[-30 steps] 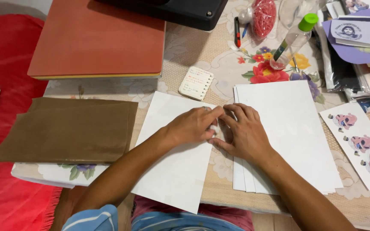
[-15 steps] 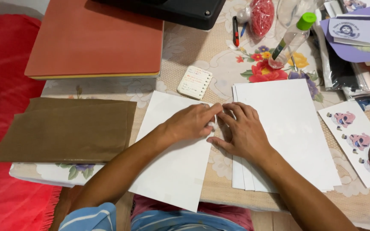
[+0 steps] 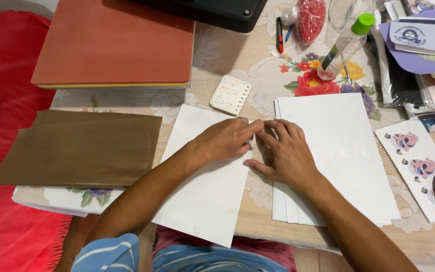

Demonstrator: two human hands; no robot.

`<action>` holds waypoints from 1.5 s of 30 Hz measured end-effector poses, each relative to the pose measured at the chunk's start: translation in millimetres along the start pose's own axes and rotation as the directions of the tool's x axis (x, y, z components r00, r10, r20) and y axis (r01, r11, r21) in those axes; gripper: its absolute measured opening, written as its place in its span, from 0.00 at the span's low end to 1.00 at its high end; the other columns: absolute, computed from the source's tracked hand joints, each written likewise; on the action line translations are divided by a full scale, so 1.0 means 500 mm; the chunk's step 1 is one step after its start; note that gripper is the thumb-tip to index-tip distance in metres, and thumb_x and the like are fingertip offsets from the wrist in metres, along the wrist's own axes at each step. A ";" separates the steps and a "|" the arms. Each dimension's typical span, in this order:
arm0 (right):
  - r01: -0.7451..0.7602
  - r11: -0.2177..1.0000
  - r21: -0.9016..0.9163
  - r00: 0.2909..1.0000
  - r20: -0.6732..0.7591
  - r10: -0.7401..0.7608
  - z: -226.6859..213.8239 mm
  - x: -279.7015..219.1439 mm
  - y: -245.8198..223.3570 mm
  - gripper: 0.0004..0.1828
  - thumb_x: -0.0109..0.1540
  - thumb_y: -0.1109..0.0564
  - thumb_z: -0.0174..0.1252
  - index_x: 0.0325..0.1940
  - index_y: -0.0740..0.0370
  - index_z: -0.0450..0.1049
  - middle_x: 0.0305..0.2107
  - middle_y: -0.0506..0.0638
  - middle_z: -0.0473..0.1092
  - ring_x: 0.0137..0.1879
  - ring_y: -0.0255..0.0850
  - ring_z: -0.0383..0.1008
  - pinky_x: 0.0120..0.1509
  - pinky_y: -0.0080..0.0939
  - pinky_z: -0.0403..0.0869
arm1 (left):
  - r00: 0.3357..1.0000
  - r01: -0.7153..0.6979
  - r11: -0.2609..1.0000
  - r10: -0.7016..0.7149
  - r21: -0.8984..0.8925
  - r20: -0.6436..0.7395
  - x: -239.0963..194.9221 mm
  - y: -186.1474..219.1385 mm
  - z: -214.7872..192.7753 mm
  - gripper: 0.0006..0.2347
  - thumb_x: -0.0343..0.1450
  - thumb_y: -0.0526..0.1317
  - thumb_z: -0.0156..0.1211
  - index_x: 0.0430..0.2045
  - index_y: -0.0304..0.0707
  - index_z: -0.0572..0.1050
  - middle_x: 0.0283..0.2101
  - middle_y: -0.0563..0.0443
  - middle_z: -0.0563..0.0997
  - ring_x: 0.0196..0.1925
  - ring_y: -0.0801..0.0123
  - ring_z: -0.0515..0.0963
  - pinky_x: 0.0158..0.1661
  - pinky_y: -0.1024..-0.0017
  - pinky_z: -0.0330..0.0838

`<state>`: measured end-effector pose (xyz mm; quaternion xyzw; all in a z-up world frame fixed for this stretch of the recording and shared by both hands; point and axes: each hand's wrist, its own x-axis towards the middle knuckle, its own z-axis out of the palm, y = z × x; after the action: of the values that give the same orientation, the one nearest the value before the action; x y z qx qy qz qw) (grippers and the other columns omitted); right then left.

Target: The person sits on the floor at a low table and cleans a printed 'Wanted' poster using a cotton ball and liquid from a small bottle. They wipe the surface of the print, flip it over, and continue cleaning the other side before placing it on a nearby bed.

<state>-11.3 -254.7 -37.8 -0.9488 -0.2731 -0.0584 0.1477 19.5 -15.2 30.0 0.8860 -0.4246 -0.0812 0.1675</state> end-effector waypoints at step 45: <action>-0.150 0.899 0.411 0.983 0.161 0.090 -0.062 0.030 -0.027 0.54 0.54 0.33 0.83 0.78 0.57 0.75 0.70 0.59 0.72 0.83 0.62 0.59 0.88 0.68 0.50 | 0.586 0.274 0.755 -0.622 -0.596 -0.519 -0.200 0.026 -0.001 0.13 0.80 0.37 0.65 0.57 0.35 0.71 0.50 0.35 0.86 0.58 0.36 0.87 0.57 0.45 0.81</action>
<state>-6.8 -245.8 -2.3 -0.9112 -0.2298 0.0767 0.3331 -52.4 55.3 35.5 0.8632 -0.0526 0.1177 0.4881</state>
